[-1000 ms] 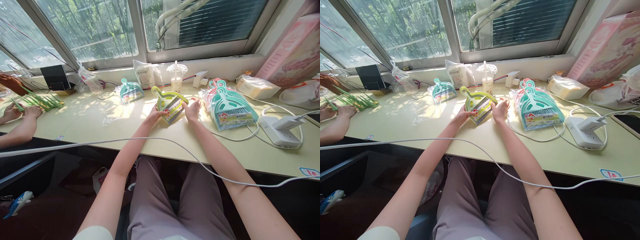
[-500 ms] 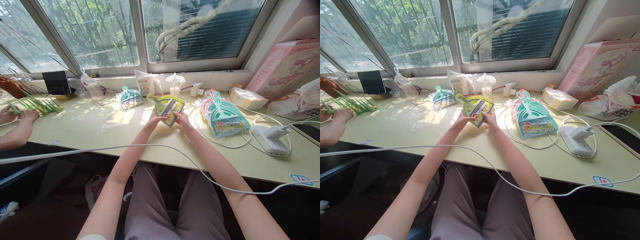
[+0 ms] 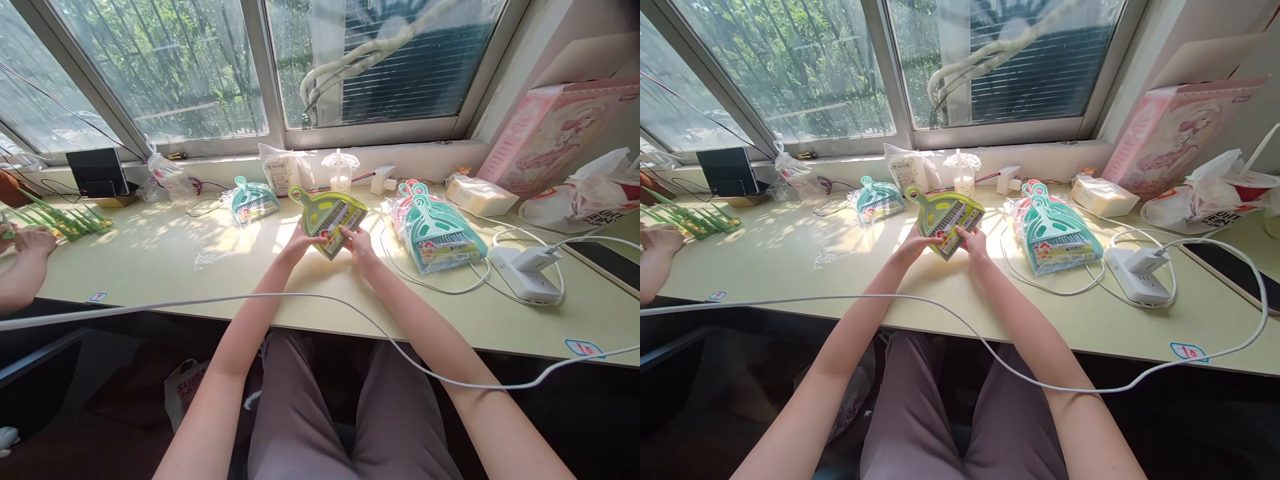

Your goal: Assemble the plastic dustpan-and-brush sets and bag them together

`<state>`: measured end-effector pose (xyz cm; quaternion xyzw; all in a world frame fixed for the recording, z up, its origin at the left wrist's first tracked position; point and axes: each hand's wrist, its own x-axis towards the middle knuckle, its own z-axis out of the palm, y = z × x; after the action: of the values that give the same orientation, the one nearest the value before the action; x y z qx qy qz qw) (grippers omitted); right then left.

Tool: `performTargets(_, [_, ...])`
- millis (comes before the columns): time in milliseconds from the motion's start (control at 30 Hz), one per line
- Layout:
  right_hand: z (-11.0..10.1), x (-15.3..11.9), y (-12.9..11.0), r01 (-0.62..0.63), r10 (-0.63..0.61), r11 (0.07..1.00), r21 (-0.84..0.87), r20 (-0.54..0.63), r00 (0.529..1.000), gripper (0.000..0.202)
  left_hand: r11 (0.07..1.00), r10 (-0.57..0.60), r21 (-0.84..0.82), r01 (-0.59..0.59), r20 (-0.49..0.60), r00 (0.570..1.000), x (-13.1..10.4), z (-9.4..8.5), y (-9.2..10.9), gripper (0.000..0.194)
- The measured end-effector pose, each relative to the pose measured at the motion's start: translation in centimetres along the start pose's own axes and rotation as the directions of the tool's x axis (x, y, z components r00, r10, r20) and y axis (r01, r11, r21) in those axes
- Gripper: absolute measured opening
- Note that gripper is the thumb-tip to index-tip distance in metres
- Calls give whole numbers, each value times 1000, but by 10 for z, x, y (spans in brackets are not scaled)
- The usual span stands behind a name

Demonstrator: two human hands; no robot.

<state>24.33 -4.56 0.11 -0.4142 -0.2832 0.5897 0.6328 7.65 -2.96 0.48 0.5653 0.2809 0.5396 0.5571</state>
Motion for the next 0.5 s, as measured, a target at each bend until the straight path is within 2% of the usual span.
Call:
performTargets(67, [-1,-1,-1,-3,3,1000,7,-25,1000,16,1000,3,11,-3,-1,1000,0,1,-1,116])
performTargets(133, [-2,0,-2,-3,3,1000,6,-56,998,16,996,-18,88,23,-57,998,1,-2,0,118])
performTargets(200, [-4,0,-2,7,-7,1000,-3,-90,996,17,954,26,296,50,-246,969,3,-13,6,109])
performTargets(233, [-5,1,-2,13,-14,1000,-10,-105,994,18,896,107,437,79,-386,916,4,-22,10,102])
performTargets(267, [-7,1,-2,16,-18,1000,-16,-121,993,18,809,223,571,139,-517,827,3,-34,15,93])
performTargets(300, [-9,2,-2,19,-21,1000,-21,-133,991,19,709,344,666,231,-613,711,2,-46,19,84])
performTargets(333, [-10,2,-2,22,-25,999,-24,-140,990,19,617,441,709,341,-670,597,0,-60,22,75])
performTargets(367, [-12,3,-2,24,-27,999,-25,-142,989,19,546,492,706,451,-706,510,-3,-73,25,69])
performTargets(400, [-13,3,-2,27,-30,999,-24,-141,990,20,495,496,676,546,-736,462,-6,-85,26,64])
performTargets(433, [-14,4,-2,32,-35,999,-23,-137,990,22,449,459,644,619,-761,458,-9,-95,26,59])
performTargets(500, [-15,4,-3,42,-44,999,-23,-123,991,25,344,331,621,704,-782,528,-13,-107,23,47])
